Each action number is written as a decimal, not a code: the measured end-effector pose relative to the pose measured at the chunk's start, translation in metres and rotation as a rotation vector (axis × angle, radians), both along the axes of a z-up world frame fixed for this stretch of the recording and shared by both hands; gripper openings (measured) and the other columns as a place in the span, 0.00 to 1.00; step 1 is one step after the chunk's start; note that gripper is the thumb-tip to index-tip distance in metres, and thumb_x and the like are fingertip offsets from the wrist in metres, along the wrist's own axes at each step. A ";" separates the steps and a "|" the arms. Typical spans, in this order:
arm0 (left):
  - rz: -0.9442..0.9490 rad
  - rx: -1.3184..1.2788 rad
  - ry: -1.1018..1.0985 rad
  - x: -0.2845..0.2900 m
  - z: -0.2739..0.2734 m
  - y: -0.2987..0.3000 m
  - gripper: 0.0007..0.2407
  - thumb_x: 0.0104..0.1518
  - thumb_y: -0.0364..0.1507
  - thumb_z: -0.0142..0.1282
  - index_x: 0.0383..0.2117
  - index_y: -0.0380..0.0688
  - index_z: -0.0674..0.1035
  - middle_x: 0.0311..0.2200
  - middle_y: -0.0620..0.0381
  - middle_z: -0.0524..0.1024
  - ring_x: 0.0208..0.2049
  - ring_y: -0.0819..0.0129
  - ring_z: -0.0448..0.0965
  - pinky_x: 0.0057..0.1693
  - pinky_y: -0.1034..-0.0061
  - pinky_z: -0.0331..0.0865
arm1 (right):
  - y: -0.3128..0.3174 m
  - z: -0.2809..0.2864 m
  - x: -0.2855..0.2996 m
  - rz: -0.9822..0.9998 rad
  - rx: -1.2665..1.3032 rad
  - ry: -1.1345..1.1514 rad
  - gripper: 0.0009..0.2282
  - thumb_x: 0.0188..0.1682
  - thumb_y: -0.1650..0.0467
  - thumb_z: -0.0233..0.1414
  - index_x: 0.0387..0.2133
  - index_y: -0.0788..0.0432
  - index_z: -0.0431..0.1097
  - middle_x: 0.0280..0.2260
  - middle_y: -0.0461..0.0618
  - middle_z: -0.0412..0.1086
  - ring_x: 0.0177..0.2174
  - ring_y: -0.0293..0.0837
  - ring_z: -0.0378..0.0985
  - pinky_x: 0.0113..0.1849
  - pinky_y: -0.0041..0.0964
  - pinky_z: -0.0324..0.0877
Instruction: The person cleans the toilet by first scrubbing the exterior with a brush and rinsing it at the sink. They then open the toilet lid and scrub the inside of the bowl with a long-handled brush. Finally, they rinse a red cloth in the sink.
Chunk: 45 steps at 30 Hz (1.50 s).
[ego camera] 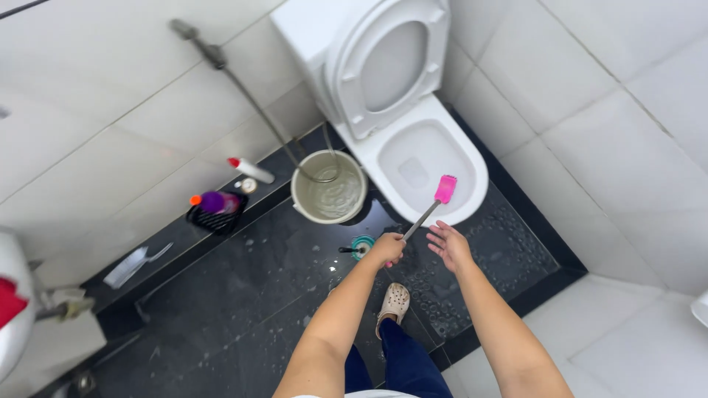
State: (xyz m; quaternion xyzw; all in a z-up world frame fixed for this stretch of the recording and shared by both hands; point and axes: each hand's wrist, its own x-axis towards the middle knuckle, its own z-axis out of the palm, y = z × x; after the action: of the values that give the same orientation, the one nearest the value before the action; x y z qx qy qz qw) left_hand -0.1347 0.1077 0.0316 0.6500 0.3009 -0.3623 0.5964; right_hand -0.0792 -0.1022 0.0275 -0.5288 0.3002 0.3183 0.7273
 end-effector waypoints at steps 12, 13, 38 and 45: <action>0.004 0.543 -0.514 -0.152 0.119 0.147 0.18 0.53 0.30 0.58 0.52 0.50 0.81 0.42 0.43 0.81 0.43 0.46 0.82 0.49 0.61 0.74 | 0.156 0.008 -0.068 0.325 0.114 0.045 0.18 0.57 0.65 0.43 0.60 0.56 0.61 0.51 0.52 0.71 0.47 0.49 0.75 0.47 0.48 0.71; 0.017 0.548 -0.513 -0.157 0.143 0.158 0.18 0.53 0.30 0.58 0.52 0.50 0.81 0.42 0.43 0.81 0.43 0.46 0.82 0.49 0.61 0.74 | 0.171 0.011 -0.074 0.338 0.115 0.043 0.18 0.57 0.65 0.43 0.60 0.56 0.61 0.51 0.52 0.71 0.47 0.49 0.75 0.47 0.48 0.71; 0.446 0.757 -0.784 -0.312 0.110 0.424 0.06 0.54 0.24 0.58 0.36 0.40 0.82 0.39 0.42 0.79 0.44 0.44 0.80 0.51 0.59 0.73 | 0.491 0.038 -0.278 0.584 0.221 -0.077 0.19 0.56 0.70 0.45 0.61 0.56 0.63 0.49 0.49 0.73 0.44 0.45 0.77 0.44 0.41 0.72; 0.395 0.711 -0.804 -0.238 0.059 0.440 0.10 0.54 0.23 0.57 0.43 0.37 0.77 0.40 0.39 0.79 0.43 0.40 0.80 0.49 0.56 0.72 | 0.529 -0.014 -0.209 0.528 0.287 -0.048 0.16 0.57 0.70 0.45 0.58 0.58 0.65 0.46 0.46 0.72 0.44 0.43 0.76 0.47 0.44 0.73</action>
State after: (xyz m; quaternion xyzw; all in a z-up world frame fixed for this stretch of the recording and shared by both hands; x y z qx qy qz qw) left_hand -0.3730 0.5478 0.0907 0.8287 0.2698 0.1553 0.4652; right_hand -0.2886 0.4265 0.0138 -0.4878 0.0872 0.5229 0.6936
